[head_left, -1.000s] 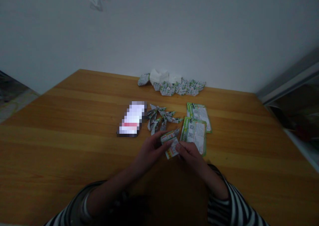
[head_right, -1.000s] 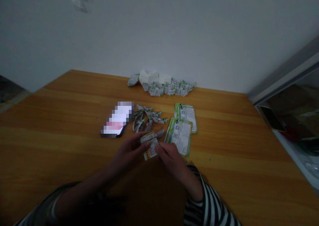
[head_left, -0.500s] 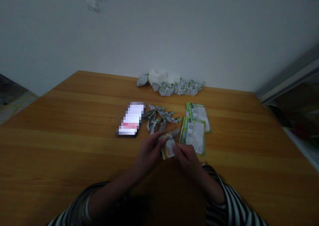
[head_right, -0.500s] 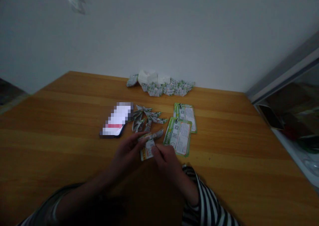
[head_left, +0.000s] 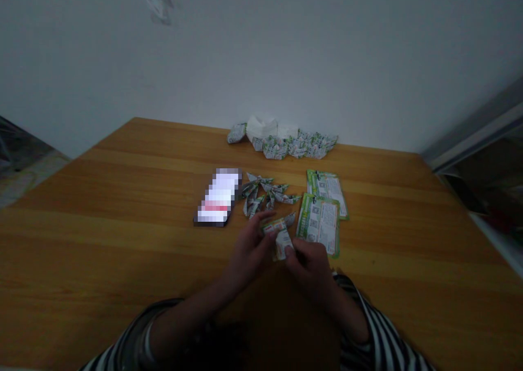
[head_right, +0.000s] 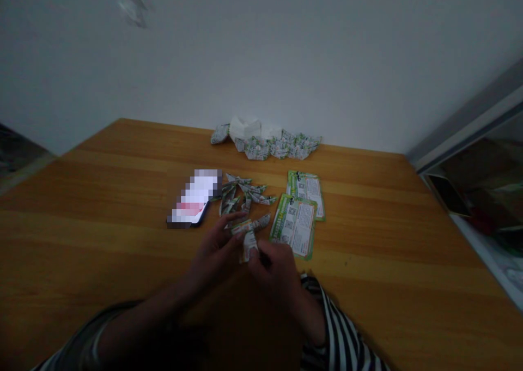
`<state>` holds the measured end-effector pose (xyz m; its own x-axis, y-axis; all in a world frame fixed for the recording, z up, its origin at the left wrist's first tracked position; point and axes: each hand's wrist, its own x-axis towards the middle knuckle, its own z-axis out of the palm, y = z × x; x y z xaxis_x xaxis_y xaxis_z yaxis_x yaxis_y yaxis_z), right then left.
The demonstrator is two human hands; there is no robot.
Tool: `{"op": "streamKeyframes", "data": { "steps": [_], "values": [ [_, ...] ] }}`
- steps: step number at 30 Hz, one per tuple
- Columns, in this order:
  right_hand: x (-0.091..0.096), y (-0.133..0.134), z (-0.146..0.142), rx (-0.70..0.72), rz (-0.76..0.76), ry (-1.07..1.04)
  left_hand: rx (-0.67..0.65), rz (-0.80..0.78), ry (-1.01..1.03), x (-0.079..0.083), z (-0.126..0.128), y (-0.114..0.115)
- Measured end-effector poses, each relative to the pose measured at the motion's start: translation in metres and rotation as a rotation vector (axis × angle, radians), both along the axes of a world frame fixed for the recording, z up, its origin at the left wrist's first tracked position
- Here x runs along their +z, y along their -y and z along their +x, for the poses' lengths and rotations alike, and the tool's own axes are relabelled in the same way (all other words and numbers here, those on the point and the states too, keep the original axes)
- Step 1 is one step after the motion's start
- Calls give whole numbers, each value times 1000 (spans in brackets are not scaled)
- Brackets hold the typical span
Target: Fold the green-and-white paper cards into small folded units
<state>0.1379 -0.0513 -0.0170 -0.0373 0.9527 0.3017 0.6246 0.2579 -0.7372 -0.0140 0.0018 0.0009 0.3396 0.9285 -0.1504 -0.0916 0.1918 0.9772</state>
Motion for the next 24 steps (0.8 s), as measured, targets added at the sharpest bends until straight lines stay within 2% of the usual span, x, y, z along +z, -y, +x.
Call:
{"op": "streamKeyframes", "data": {
  "steps": [3, 5, 7, 10, 13, 15, 18, 21, 22, 24],
  "values": [
    [2, -1, 4, -86, 260, 279, 10, 123, -77, 3, -2, 2],
    [4, -1, 4, -57, 387, 454, -33, 158, -107, 5, -3, 4],
    [4, -1, 1, 11, 433, 554, -117, 136, -115, 4, -4, 6],
    [4, 1, -6, 112, 431, 579, -180, 93, -110, -2, -3, 5],
    [5, 1, -6, 166, 455, 538, -96, 62, -82, -8, -4, 0],
    [8, 1, 0, 143, 467, 478, -67, -6, -62, -8, -6, -5],
    [12, -3, 13, 126, 388, 399, -88, -93, -7, -4, -11, -11],
    [8, -5, 20, 214, 285, 364, -126, -133, 25, -2, -12, -11],
    [5, -5, 20, 201, 266, 331, -145, -139, 21, -1, -12, -10],
    [1, -4, 19, 79, 226, 208, -185, -146, -7, -2, -10, -8]
  ]
}}
